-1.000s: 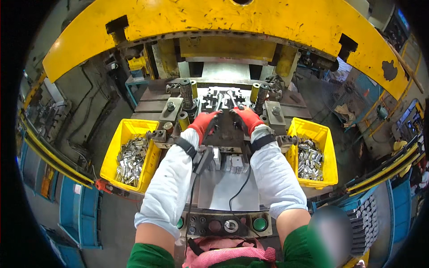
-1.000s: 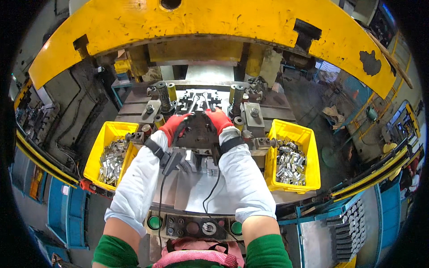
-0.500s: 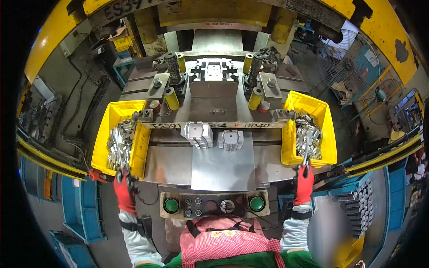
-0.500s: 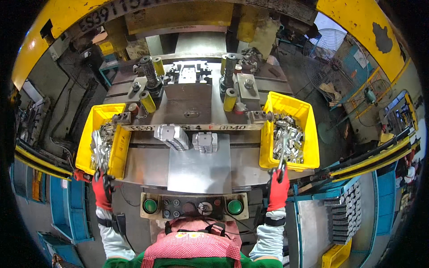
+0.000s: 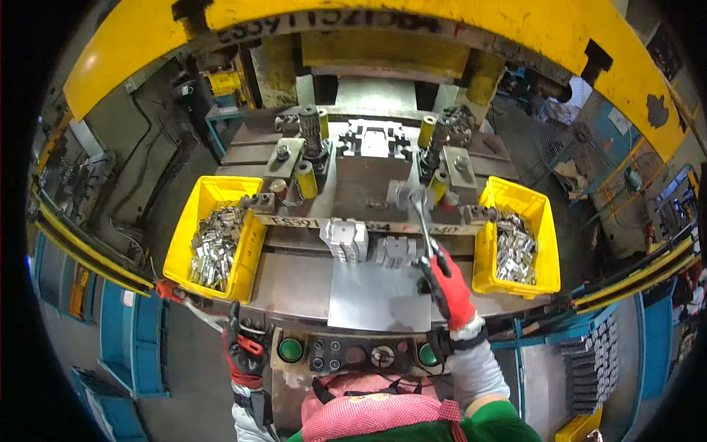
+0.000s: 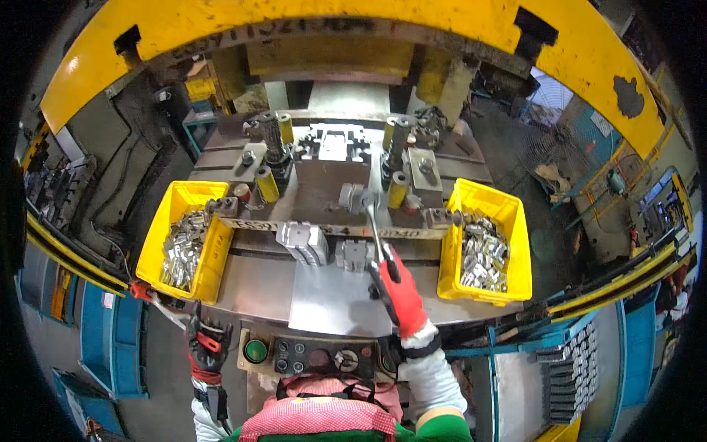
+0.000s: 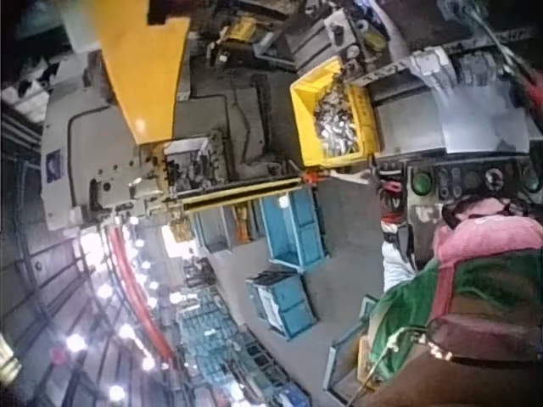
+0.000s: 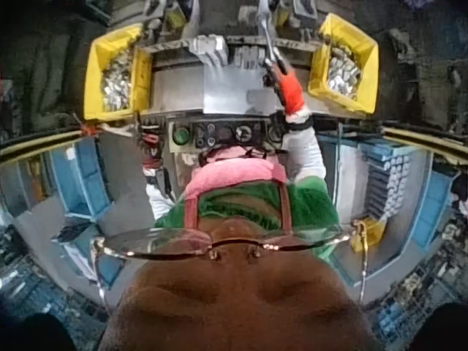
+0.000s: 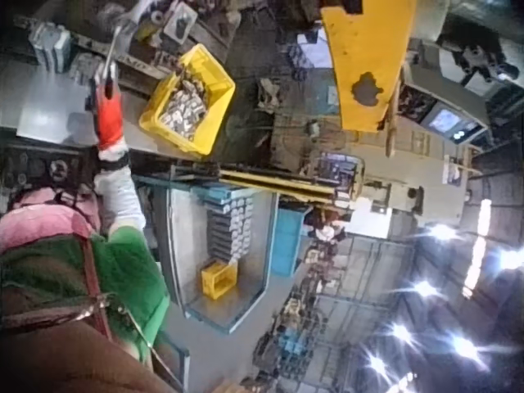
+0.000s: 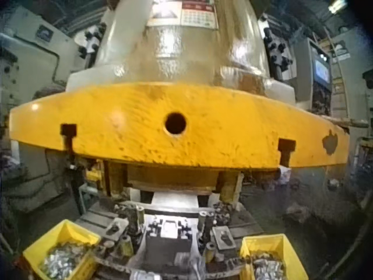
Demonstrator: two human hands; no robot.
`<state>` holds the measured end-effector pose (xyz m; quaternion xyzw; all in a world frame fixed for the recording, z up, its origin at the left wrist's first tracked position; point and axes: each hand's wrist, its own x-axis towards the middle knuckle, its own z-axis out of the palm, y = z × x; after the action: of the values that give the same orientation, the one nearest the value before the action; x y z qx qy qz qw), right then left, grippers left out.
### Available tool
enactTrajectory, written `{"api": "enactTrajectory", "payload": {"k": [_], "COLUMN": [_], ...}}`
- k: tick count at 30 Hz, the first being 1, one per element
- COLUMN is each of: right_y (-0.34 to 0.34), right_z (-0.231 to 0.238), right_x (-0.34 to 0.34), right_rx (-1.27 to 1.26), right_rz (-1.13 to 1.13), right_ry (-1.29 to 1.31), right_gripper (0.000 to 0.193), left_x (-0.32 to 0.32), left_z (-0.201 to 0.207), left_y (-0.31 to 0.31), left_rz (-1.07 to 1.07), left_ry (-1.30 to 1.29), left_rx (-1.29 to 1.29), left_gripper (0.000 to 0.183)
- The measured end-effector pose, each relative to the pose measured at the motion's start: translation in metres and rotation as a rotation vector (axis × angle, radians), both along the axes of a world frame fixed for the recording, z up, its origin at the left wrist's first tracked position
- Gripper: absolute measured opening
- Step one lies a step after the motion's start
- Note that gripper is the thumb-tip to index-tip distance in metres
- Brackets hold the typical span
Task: Operating a metal stamping press to process small components.
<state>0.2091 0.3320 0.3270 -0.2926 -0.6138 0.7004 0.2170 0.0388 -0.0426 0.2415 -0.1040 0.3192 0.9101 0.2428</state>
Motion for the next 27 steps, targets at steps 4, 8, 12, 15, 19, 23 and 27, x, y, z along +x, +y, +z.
{"api": "enactTrajectory", "payload": {"k": [4,8,12,15,19,23,27], "right_y": [0.053,0.105,0.122,0.099,0.115,0.077,0.072], "right_z": [0.029,0.022,-0.011,0.017,0.016,0.004,0.012], "right_x": [-0.095,-0.166,-0.186,-0.174,-0.144,-0.069,-0.066], "right_rx": [0.459,0.512,0.614,0.652,0.438,0.311,0.483], "right_rz": [-0.039,-0.018,0.032,0.019,0.003,-0.223,-0.096], "right_ry": [0.069,-0.127,-0.151,-0.189,-0.002,0.186,0.029], "right_gripper": [0.043,0.036,0.036,0.034,0.030,0.035,0.039], "left_x": [0.008,0.025,0.041,0.044,0.038,0.022,0.029], "left_z": [-0.002,0.052,0.064,0.029,0.004,-0.071,-0.086], "left_y": [0.000,0.032,0.026,0.014,0.019,-0.028,-0.042], "left_rz": [-0.073,-0.059,-0.161,-0.104,0.107,0.400,0.410], "left_ry": [0.025,0.017,0.124,0.085,0.081,0.097,0.027], "left_rx": [0.002,-0.122,-0.177,-0.150,-0.398,-0.744,-0.779], "left_gripper": [0.041,0.038,0.041,0.030,0.010,0.015,0.016]}}
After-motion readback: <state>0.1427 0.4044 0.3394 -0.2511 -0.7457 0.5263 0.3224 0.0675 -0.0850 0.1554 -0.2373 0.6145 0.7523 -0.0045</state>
